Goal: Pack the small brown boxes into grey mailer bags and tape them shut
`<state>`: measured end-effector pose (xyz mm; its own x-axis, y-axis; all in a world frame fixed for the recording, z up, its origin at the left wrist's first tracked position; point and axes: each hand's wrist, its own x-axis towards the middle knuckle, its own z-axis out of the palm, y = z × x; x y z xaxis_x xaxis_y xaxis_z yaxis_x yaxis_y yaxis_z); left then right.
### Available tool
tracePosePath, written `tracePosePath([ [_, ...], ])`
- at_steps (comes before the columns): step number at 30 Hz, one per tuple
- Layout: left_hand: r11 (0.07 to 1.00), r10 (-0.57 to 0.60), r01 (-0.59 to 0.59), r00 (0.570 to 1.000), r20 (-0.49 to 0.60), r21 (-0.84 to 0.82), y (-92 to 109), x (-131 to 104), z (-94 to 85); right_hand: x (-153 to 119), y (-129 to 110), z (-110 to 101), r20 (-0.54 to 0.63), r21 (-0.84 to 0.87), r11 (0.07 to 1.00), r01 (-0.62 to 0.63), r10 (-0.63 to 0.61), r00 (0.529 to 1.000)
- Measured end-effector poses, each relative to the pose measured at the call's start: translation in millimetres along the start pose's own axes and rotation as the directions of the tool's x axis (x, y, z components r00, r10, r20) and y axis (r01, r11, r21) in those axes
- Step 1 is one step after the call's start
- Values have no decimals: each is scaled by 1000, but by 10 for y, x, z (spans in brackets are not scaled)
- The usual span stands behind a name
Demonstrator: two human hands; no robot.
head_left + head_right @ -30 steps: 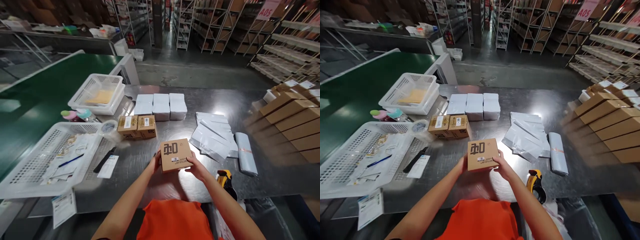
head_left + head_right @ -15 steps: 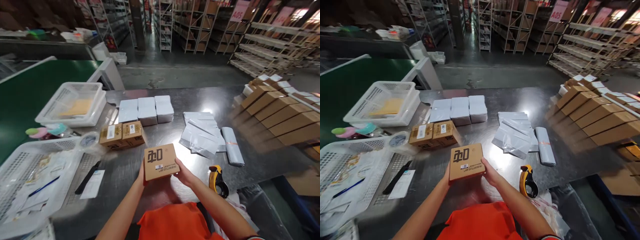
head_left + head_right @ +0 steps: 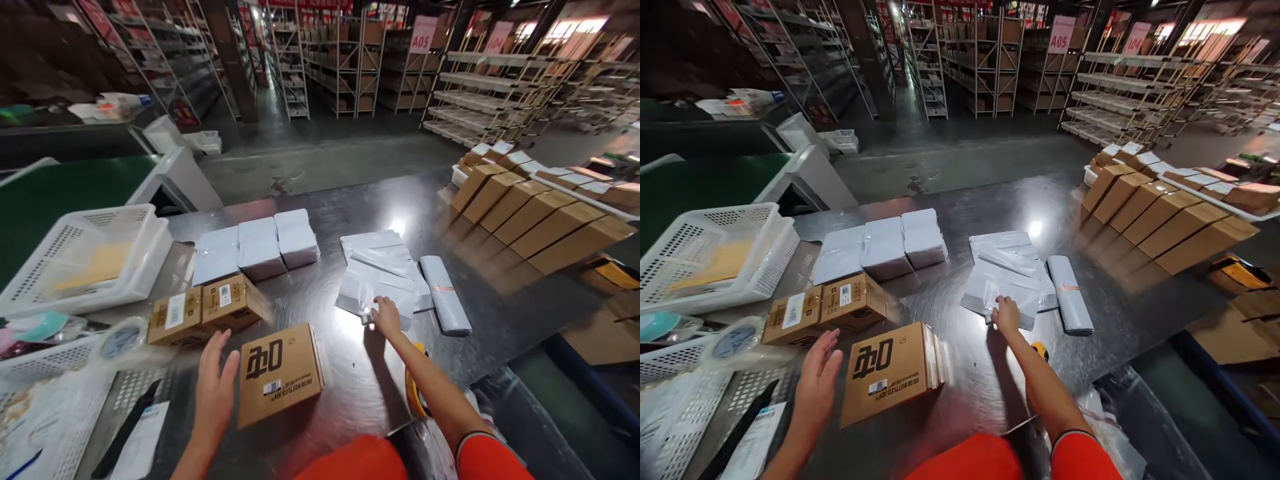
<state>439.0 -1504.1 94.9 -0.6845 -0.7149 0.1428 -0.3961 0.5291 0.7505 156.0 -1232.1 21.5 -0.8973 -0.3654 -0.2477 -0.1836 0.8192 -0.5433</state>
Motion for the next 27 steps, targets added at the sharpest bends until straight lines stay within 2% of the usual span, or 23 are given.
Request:
tracePosePath([
  [1, 987, 107, -105, 994, -16, 124, 88, 12, -21, 101, 143, -68, -23, -73, 997, -4, 2, 1000],
  [2, 960, 183, -182, 983, 15, 212, 175, 13, -15, 175, 273, -113, -36, -144, 990, -2, -3, 999],
  [4, 867, 289, -340, 939, 189, 363, 310, -5, 65, 262, 488, -140, -31, -260, 965, 17, -26, 999],
  [6, 778, 286, -412, 904, 317, 474, 361, -34, 183, 310, 635, -118, -6, -344, 938, 45, -50, 999],
  [9, 706, 240, -425, 896, 373, 566, 317, -69, 294, 392, 728, -125, 21, -420, 905, 71, -68, 997],
  [11, 692, 234, -424, 897, 375, 584, 264, -81, 297, 470, 697, -217, 2, -449, 892, 57, -63, 998],
  [13, 702, 226, -420, 897, 380, 575, 233, -79, 269, 544, 572, -382, -69, -465, 885, 20, -59, 996],
  [15, 737, 208, -397, 903, 376, 547, 259, -44, 247, 570, 330, -583, -156, -467, 884, 13, -97, 983],
  [17, 791, 203, -351, 923, 326, 501, 392, 41, 266, 500, -24, -773, -208, -470, 880, 72, -189, 960],
  [19, 846, 247, -333, 937, 247, 417, 659, 172, 346, 316, -451, -918, -215, -502, 840, 205, -351, 911],
  [20, 868, 290, -346, 936, 201, 357, 835, 248, 408, 186, -669, -969, -212, -525, 803, 280, -443, 871],
  [22, 898, 361, -385, 922, 143, 214, 1219, 400, 551, -112, -1065, -1034, -222, -572, 717, 398, -602, 767],
  [24, 925, 344, -359, 931, 124, 124, 1552, 534, 670, -398, -1351, -1075, -268, -603, 655, 455, -704, 658],
  [27, 903, 276, -322, 942, 193, 283, 1793, 693, 701, -655, -1549, -1152, -354, -640, 598, 483, -787, 506],
])
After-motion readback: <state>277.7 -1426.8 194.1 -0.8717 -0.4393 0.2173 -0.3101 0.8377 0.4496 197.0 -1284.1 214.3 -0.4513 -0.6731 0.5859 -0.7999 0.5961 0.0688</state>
